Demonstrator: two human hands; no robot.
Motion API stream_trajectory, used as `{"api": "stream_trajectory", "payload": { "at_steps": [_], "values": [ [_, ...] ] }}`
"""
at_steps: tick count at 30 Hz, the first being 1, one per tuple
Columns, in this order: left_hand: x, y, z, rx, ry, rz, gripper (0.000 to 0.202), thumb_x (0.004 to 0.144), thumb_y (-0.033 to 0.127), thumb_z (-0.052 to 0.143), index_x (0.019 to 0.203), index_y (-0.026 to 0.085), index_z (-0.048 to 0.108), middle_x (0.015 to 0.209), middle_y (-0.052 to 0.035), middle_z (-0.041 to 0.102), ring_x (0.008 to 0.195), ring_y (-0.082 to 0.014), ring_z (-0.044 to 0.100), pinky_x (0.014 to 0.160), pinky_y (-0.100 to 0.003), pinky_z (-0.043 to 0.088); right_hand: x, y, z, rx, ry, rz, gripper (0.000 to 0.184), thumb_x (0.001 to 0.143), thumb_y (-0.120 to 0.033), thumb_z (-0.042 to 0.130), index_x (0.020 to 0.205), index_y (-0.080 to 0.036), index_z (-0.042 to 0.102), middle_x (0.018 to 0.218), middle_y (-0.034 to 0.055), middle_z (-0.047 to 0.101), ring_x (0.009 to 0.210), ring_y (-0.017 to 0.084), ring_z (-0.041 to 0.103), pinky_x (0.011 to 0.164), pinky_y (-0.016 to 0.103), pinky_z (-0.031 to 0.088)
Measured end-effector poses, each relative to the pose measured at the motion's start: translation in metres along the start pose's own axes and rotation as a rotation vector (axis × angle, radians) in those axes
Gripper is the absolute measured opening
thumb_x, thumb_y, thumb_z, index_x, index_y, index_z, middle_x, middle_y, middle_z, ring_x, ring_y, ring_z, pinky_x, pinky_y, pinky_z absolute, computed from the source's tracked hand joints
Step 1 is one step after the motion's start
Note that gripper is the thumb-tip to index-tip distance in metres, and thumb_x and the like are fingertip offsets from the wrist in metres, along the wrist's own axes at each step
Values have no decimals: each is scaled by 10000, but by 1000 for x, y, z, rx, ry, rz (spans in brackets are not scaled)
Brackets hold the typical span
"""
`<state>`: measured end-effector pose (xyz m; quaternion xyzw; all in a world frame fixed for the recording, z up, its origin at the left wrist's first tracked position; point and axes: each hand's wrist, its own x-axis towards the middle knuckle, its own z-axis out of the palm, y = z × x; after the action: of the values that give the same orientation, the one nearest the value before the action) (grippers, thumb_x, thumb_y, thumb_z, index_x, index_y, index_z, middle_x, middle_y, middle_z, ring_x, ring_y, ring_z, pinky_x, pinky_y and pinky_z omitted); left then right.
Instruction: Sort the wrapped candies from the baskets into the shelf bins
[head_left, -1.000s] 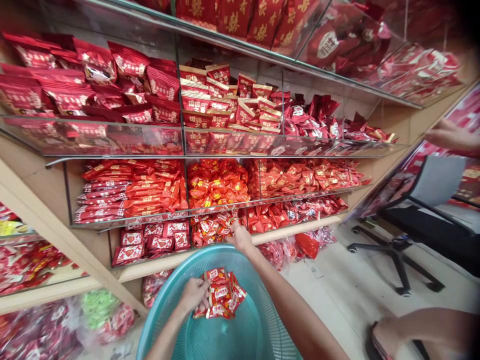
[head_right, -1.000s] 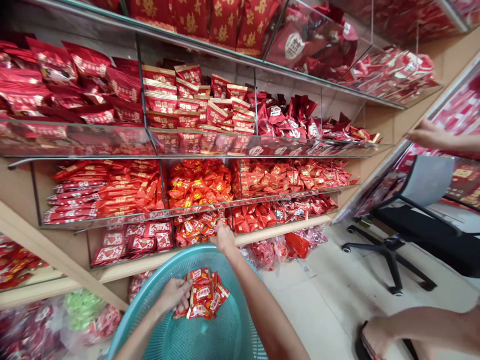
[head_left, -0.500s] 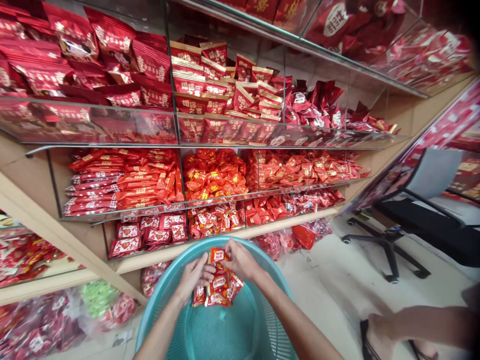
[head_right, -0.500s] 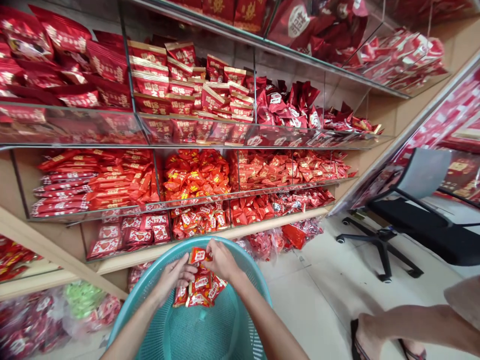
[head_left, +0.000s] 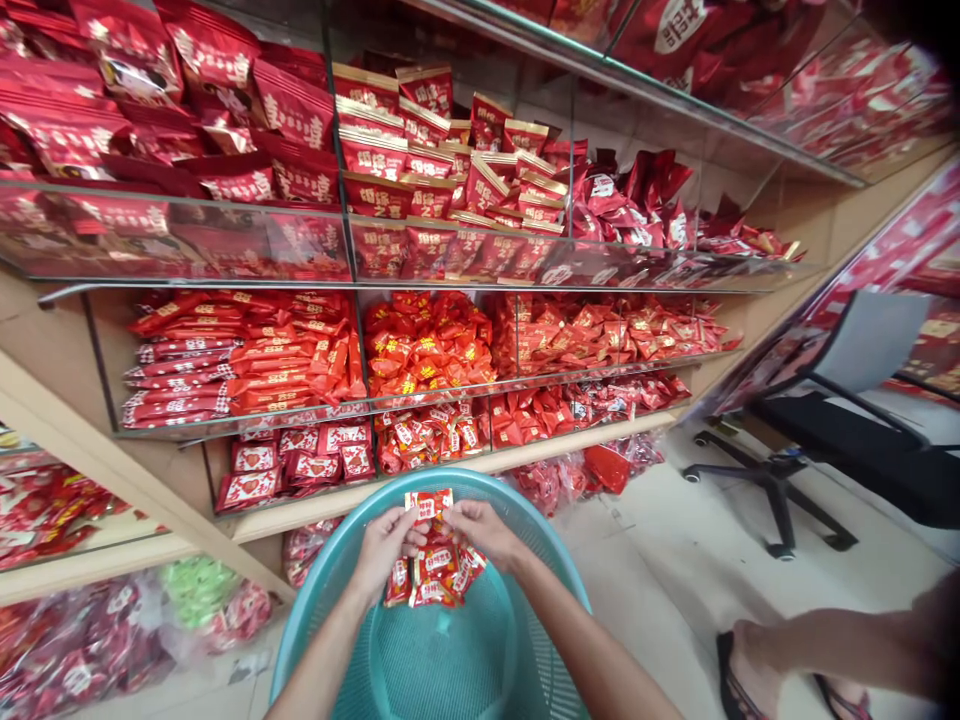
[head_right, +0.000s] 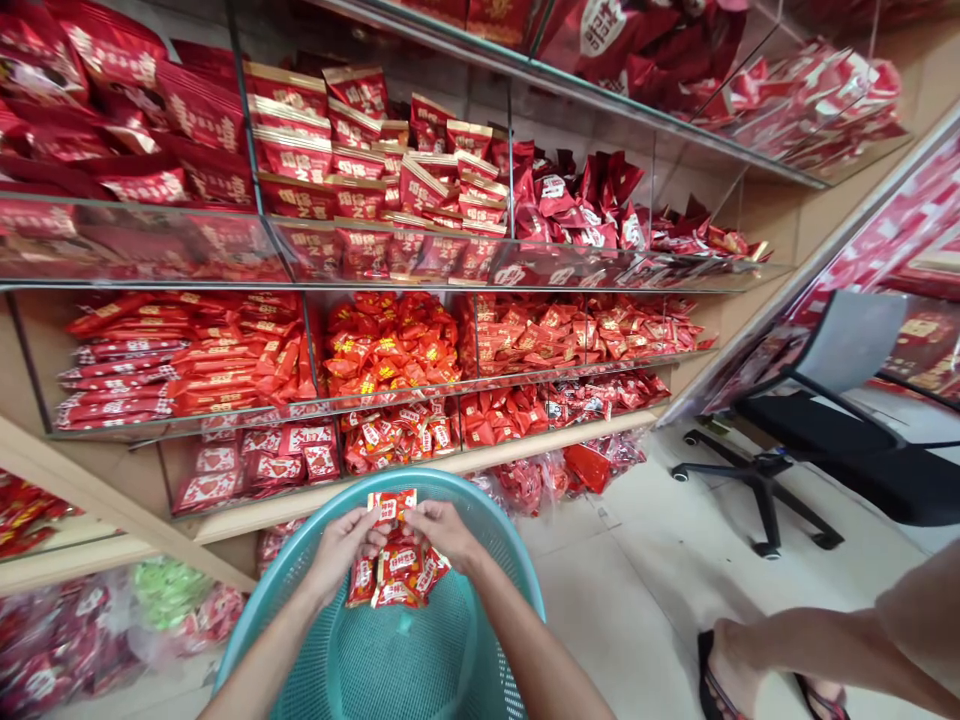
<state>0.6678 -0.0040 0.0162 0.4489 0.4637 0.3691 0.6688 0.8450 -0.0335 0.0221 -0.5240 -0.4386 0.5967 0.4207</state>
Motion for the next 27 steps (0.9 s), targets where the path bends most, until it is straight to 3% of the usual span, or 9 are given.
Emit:
{"api": "stream_trajectory", "payload": {
  "at_steps": [4,9,13,18,22,27],
  "values": [
    [0,-1,-2,186,-29,72,401,687,538,610,596,150,570,484,11,589,414,-75,490,428,-179,351,0,1,-7,-46,-23,-11,475,603,-614,667,595,-152,556,539,-19,578,471,69,441,503,214,330],
    [4,0,-3,270,-63,141,425,719,550,573,550,161,547,431,33,539,385,-63,443,430,-182,328,3,0,-19,-94,-80,-23,453,618,-595,666,609,-152,572,532,-20,583,472,73,461,509,209,349],
    [8,4,-5,235,-38,93,424,697,564,590,577,158,569,436,26,546,380,-74,464,403,-185,326,5,-4,-25,-120,23,-37,430,641,-580,646,629,-157,568,588,-3,606,507,89,497,503,211,361],
    [9,5,-16,80,111,88,453,684,573,599,796,135,628,585,8,608,444,-76,496,392,-176,323,2,-8,-39,-213,202,-20,339,737,-488,561,609,-181,497,560,-24,570,505,100,510,487,210,361],
    [8,2,-20,58,178,82,494,671,584,601,813,112,635,590,-2,602,450,-72,486,395,-176,320,-6,-8,-45,-354,139,17,270,770,-354,520,563,-183,487,517,-28,549,475,96,489,485,212,365],
    [11,1,-20,62,187,70,518,652,601,604,806,108,635,594,-7,604,449,-76,487,399,-181,312,-9,-2,-45,-382,109,101,256,758,-292,520,529,-184,483,473,-32,540,438,93,475,466,210,368]
  ]
}}
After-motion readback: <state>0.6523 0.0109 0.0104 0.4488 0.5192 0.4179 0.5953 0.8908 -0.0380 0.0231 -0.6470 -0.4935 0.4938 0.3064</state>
